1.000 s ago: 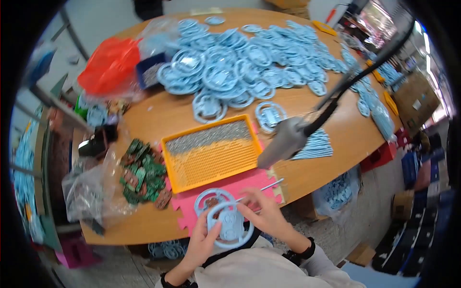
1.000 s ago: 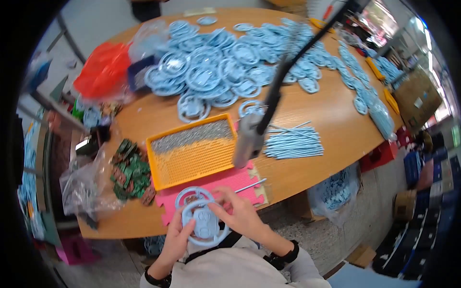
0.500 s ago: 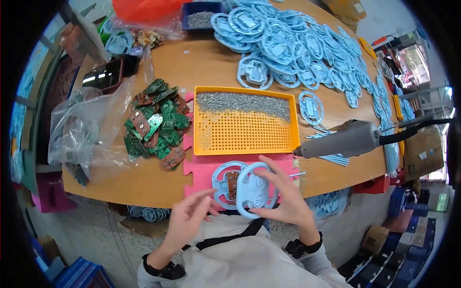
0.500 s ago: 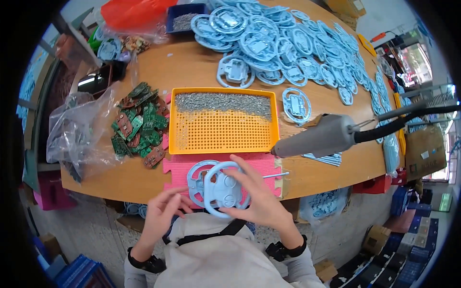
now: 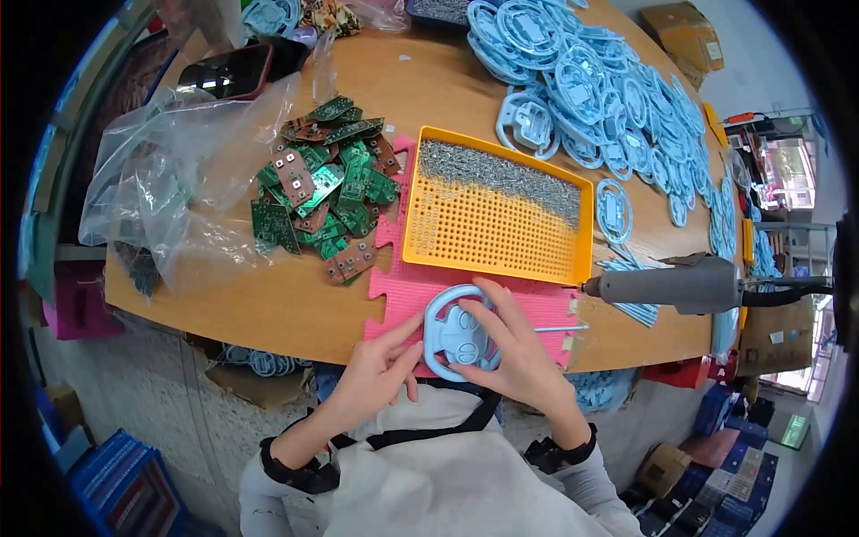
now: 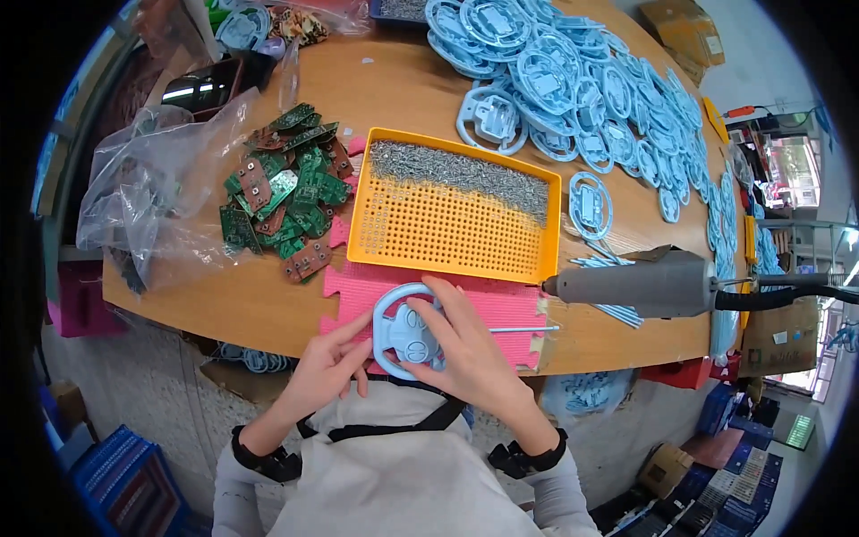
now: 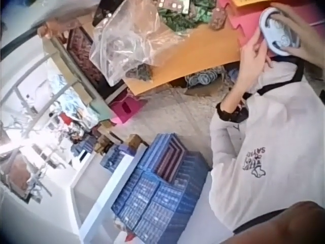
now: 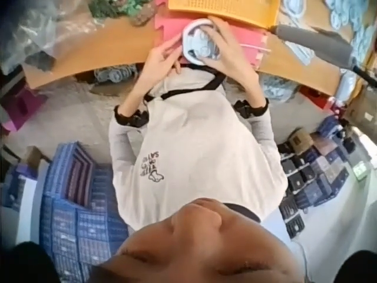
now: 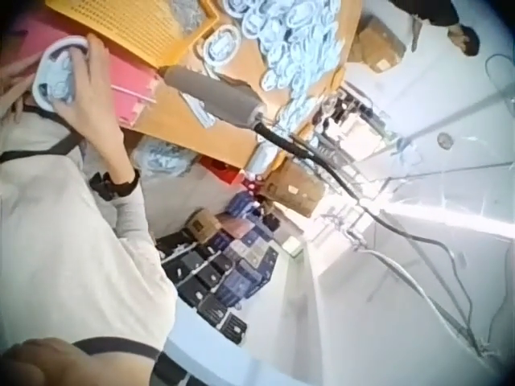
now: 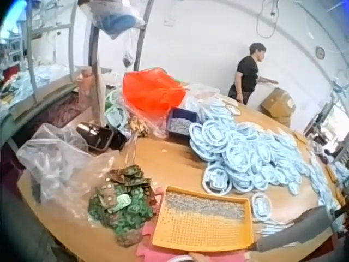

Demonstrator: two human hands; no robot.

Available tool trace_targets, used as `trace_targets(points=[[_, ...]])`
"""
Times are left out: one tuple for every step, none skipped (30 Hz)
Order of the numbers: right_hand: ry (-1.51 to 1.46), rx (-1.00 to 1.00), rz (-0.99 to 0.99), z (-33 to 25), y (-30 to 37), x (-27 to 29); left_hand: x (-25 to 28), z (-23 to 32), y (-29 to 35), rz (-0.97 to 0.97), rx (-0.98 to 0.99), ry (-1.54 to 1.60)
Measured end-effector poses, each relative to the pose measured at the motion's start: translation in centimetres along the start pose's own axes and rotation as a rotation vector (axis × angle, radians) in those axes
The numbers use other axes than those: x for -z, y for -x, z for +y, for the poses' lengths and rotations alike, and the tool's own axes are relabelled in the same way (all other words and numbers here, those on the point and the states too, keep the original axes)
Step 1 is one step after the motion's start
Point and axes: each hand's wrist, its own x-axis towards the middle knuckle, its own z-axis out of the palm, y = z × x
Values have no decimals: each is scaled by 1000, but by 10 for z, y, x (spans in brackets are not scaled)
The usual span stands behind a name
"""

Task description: Using an electric screwdriver to attach circuit boards to plastic frames.

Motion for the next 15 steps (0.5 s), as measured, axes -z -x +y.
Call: trace_targets(points=[[11, -3, -8, -1, -1, 0, 0, -1, 0, 0, -11, -15], [24, -6, -14, -1, -1, 1, 0, 0, 0, -1, -24, -30], [26, -7, -20, -2, -1, 1, 0, 1, 1, -1, -23, -24], [20, -17, -20, -3, -1, 1, -1, 2, 1, 2, -23, -21], [13, -27, -20, -2, -1, 0, -1, 1, 1, 5, -22, -19], [15, -28, -25, -2, -1, -1, 0, 0, 1, 5, -21, -13], [16, -44, -15, -2, 0, -2, 1, -1, 1, -2, -25, -21], [18, -58, -6, -3, 0, -3, 1, -2, 1, -7, -29, -28], [19, -57, -12, -3, 0, -3, 2, -2, 1, -4, -29, -21], [24, -52, -5, -3, -1, -3, 2, -1, 2, -10, -24, -21], [28, -50, 3, -4, -1, -4, 2, -1, 2, -17, -19, -22], [29, -50, -3, -4, -2, -3, 3, -1, 2, -15, -17, -16], [39, -50, -4, -4, -2, -3, 3, -1, 2, -20, -22, -17], [50, -52, -4, -4, -2, -3, 3, -1, 1, -26, -27, -19], [52, -53, -5, -3, -3, -2, 1, 0, -1, -28, -28, -17]])
